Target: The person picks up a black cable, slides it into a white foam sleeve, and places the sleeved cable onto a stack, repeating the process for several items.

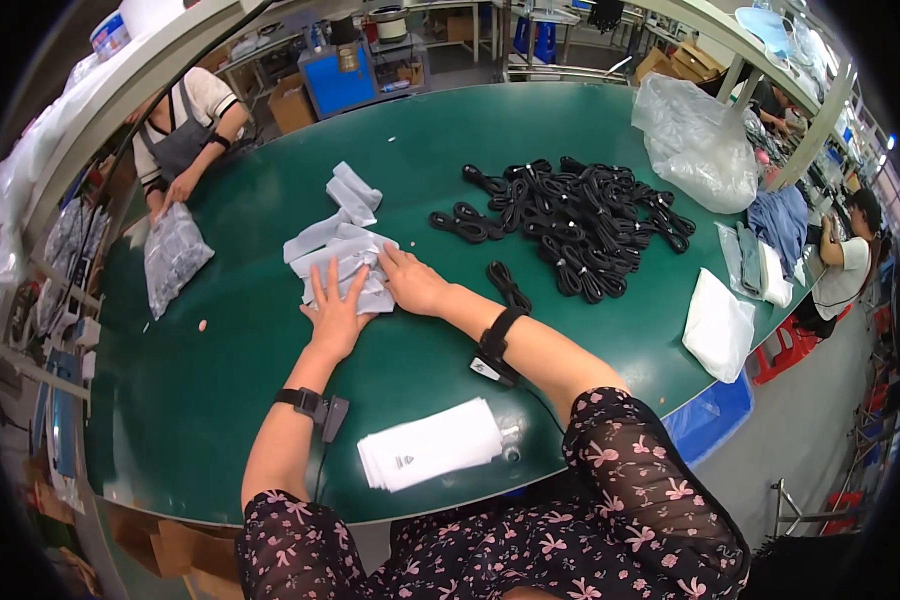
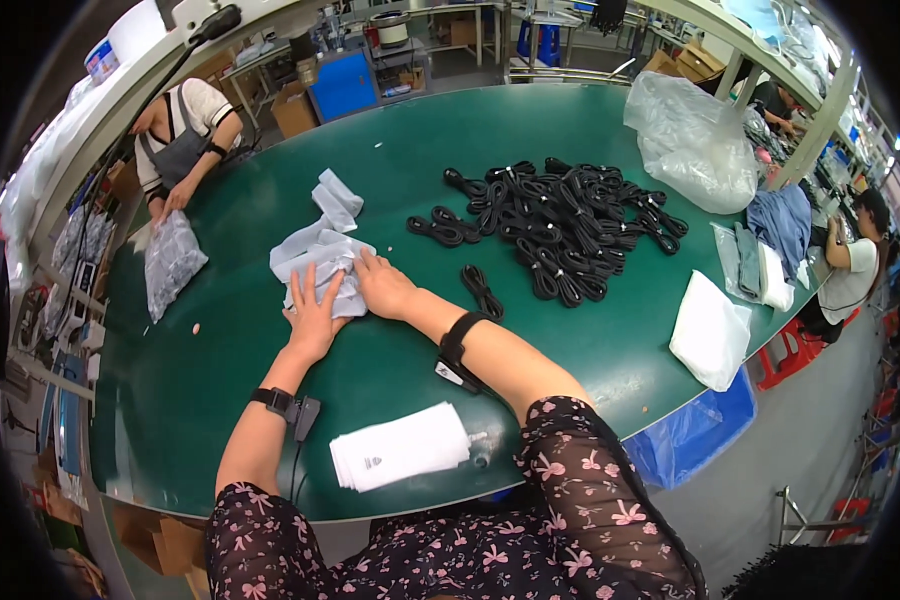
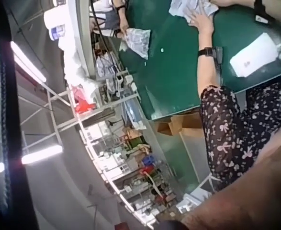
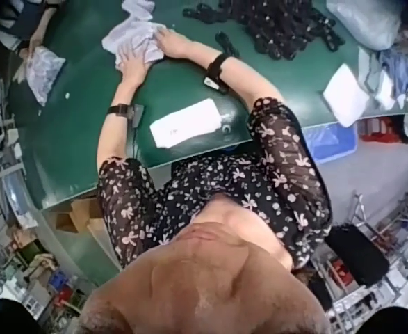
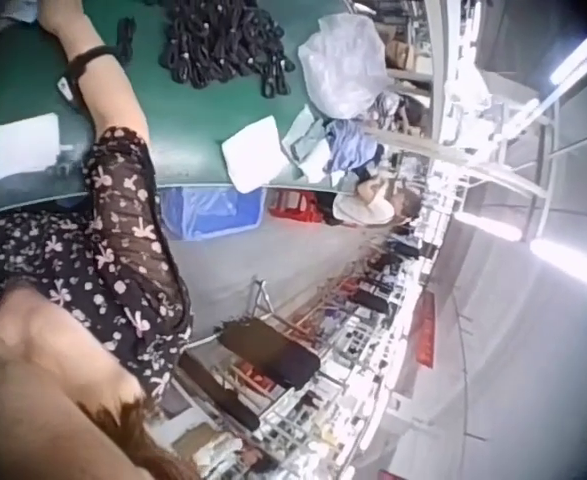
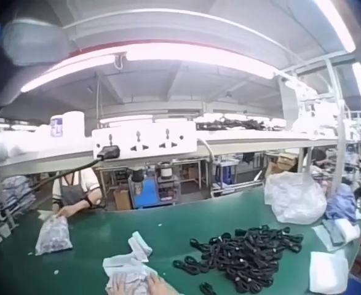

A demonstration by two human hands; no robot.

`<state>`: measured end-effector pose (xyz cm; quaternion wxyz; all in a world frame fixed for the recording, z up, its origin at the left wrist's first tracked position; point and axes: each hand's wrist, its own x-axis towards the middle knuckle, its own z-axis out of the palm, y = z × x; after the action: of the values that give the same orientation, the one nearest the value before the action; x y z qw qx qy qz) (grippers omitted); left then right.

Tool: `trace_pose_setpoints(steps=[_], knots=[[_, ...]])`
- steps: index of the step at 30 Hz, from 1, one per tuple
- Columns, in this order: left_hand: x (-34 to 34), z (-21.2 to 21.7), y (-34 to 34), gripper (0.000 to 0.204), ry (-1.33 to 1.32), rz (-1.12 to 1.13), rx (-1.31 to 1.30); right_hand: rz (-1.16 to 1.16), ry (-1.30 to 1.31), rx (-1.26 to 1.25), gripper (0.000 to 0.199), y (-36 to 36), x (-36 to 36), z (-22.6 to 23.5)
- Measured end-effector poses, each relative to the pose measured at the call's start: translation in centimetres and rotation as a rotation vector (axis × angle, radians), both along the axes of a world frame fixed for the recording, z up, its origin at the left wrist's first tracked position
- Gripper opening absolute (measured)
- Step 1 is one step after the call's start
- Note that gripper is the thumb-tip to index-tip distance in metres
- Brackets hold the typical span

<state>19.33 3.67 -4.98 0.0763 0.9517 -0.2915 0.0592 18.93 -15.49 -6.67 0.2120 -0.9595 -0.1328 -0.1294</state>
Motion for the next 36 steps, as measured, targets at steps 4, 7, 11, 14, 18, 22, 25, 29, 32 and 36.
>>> trace_pose_setpoints(steps=[4,7,11,14,18,22,25,29,32,36], knots=[[5.4,-0.9,-2.5,0.082,0.011,0.214,0.013,-0.092,-0.172,-0.056,0.058,-3.8,0.4,2.9],[9.1,-1.0,-1.5,0.08,0.031,0.342,0.021,-0.222,-0.388,-0.098,0.056,-9.1,-1.2,7.3],[12.0,0.9,-2.4,0.08,0.105,0.409,0.061,-0.765,-0.279,-0.308,0.061,-22.2,-5.5,11.1],[10.5,3.7,-2.1,0.077,0.152,0.377,0.02,-1.047,0.028,-0.312,0.069,-29.3,-7.8,9.3],[4.5,4.8,-0.1,0.072,0.095,0.138,-0.078,-0.896,0.287,-0.004,0.073,-31.4,-8.8,4.8],[-7.7,7.9,-0.1,0.042,0.034,-0.358,-0.281,-0.817,0.321,-0.011,0.067,-26.1,-9.3,5.0],[-15.7,7.3,-0.7,0.032,0.301,-0.421,-0.372,-0.714,0.2,-0.03,0.065,-22.2,-10.2,3.7],[-21.6,4.7,-2.1,0.03,0.413,-0.406,-0.477,-0.601,-0.104,0.196,0.053,-18.1,-12.3,1.6],[-23.1,3.0,-3.0,0.028,0.309,-0.371,-0.465,-0.576,-0.212,0.145,0.044,-17.4,-14.4,0.9],[-24.0,1.8,-3.5,0.027,0.184,-0.291,-0.44,-0.479,-0.31,0.206,0.035,-14.9,-16.9,5.5]])
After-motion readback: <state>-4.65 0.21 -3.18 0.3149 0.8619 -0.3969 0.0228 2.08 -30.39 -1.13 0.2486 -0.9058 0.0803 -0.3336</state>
